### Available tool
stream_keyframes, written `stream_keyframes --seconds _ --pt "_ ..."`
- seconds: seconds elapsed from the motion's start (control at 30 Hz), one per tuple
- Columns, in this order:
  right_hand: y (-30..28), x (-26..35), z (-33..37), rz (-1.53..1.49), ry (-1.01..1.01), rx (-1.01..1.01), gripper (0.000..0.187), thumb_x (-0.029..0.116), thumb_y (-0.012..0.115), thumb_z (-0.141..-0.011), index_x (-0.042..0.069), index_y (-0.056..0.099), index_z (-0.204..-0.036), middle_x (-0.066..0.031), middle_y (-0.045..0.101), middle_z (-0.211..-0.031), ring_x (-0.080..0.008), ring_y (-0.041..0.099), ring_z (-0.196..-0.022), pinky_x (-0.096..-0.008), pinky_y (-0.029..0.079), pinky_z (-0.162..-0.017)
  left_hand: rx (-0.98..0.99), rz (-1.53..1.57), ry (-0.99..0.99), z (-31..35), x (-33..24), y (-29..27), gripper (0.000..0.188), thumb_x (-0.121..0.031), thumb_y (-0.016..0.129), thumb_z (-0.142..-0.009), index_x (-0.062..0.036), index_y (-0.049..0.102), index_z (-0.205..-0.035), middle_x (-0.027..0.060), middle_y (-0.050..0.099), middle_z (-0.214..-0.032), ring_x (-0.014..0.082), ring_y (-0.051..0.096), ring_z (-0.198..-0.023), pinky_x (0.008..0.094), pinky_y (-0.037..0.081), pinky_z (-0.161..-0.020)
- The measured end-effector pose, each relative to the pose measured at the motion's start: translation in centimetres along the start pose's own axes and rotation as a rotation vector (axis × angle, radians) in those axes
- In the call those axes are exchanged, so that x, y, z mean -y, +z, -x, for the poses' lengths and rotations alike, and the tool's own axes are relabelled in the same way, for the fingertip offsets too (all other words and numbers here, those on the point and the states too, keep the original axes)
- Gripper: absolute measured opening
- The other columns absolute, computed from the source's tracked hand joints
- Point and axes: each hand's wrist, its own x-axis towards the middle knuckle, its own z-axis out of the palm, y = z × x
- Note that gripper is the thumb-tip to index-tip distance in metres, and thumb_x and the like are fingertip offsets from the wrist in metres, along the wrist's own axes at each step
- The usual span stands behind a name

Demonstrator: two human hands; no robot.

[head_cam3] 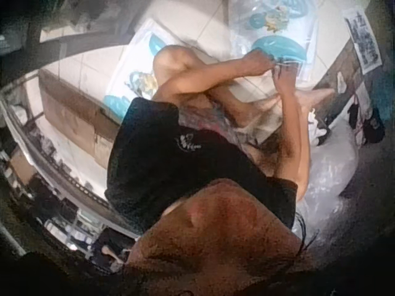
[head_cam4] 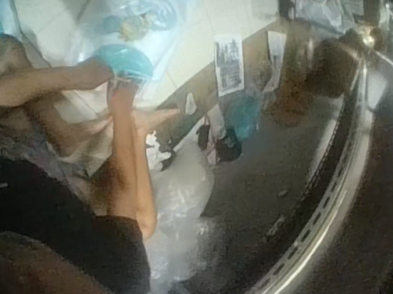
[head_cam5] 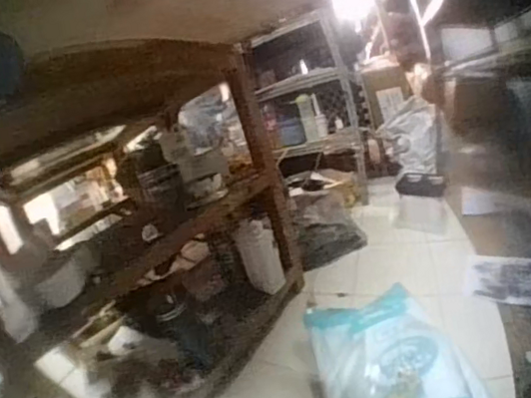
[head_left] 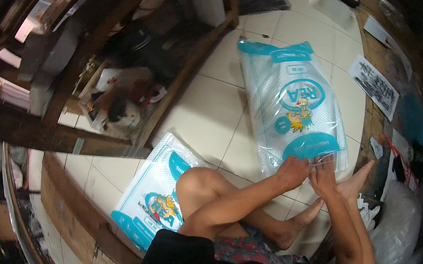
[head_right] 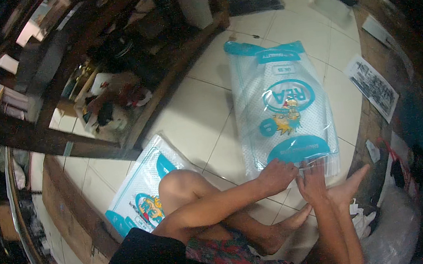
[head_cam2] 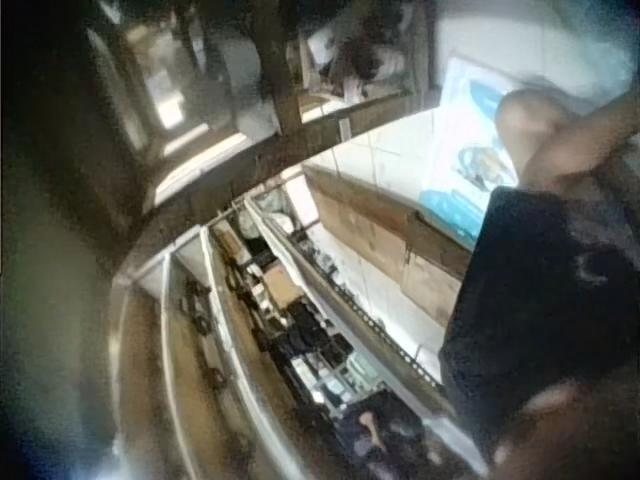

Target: The person sits on the floor and folds a stack of white plastic shopping bags. They smooth each bag, fold it into a smaller rectangle, and place it into a clear bubble mailer. The person then seals the mailer and places it on the floor.

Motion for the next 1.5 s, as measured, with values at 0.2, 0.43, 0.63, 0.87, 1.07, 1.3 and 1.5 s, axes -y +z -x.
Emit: stream_keyframes --seconds 0.2,0.43,0.63,0.87,1.07,1.3,1.5 --pt "2.3 -1.6 -4.1 -0.293 0.186 -0.107 0.063 0.031 0.059 -0.089 0.000 0.044 -0.141 -0.0231 0.038 -0.149 -0.0430 0.033 -0.139 -0.0519 0.021 -0.117 -0.242 0.196 0.096 -1.9 0.3 -1.9 0.024 -0.014 0.057 -0.083 -0.0077 0.061 -0.105 0.0072 0.062 -0.080 0.0280 0.065 -0.072 0.0429 0.049 -0.065" --pt "-0.5 -1.7 -10.1 -0.006 0.158 -0.374 0.071 0.049 0.049 -0.091 0.008 0.037 -0.148 -0.0156 0.039 -0.151 -0.0355 0.036 -0.139 -0.0522 0.026 -0.115 -0.208 0.243 0.210 -3.1 -0.1 -5.2 0.020 -0.011 0.058 -0.079 -0.0051 0.058 -0.099 0.0069 0.055 -0.077 0.0261 0.063 -0.072 0.0395 0.048 -0.058" --pt "-9.2 1.2 -5.0 -1.860 0.732 -0.667 0.083 0.067 0.040 -0.089 0.009 0.035 -0.149 -0.0135 0.039 -0.151 -0.0344 0.036 -0.138 -0.0518 0.026 -0.115 -0.261 0.303 0.237 -3.0 -0.9 -7.1 0.017 -0.012 0.059 -0.076 -0.0057 0.060 -0.092 0.0058 0.051 -0.078 0.0209 0.059 -0.066 0.0344 0.044 -0.056" --pt "-9.5 1.6 -6.5 -1.759 1.100 -0.864 0.094 0.080 0.036 -0.087 0.009 0.034 -0.149 -0.0109 0.040 -0.149 -0.0329 0.039 -0.136 -0.0506 0.027 -0.113 -0.310 0.315 0.217 -2.6 -0.5 -7.1 0.014 -0.017 0.058 -0.078 -0.0077 0.060 -0.088 0.0029 0.048 -0.077 0.0145 0.056 -0.065 0.0318 0.043 -0.055" --pt "-8.3 0.0 -5.6 -1.965 0.981 -0.755 0.092 0.076 0.039 -0.088 0.009 0.030 -0.151 -0.0104 0.036 -0.151 -0.0312 0.036 -0.138 -0.0479 0.028 -0.114 -0.298 0.313 0.225 -2.3 -0.6 -7.1 0.017 -0.017 0.057 -0.080 -0.0059 0.063 -0.092 0.0054 0.059 -0.091 0.0156 0.061 -0.076 0.0307 0.045 -0.067" --pt "-7.5 -2.0 -4.0 -1.929 1.011 -0.746 0.093 0.076 0.040 -0.089 0.009 0.026 -0.152 -0.0103 0.033 -0.153 -0.0306 0.032 -0.140 -0.0465 0.027 -0.114 -0.360 0.452 0.284 -2.3 -0.7 -8.2 0.022 -0.017 0.058 -0.079 -0.0023 0.062 -0.095 0.0065 0.059 -0.096 0.0167 0.060 -0.082 0.0319 0.045 -0.074" --pt "-8.8 0.8 -6.3 -1.895 1.035 -0.750 0.093 0.077 0.039 -0.088 0.009 0.030 -0.151 -0.0095 0.036 -0.151 -0.0292 0.035 -0.138 -0.0464 0.028 -0.114 -0.483 0.575 0.324 -2.8 0.4 -9.7 0.010 -0.016 0.062 -0.078 -0.0069 0.061 -0.084 0.0041 0.053 -0.080 0.0200 0.054 -0.070 0.0348 0.046 -0.072"
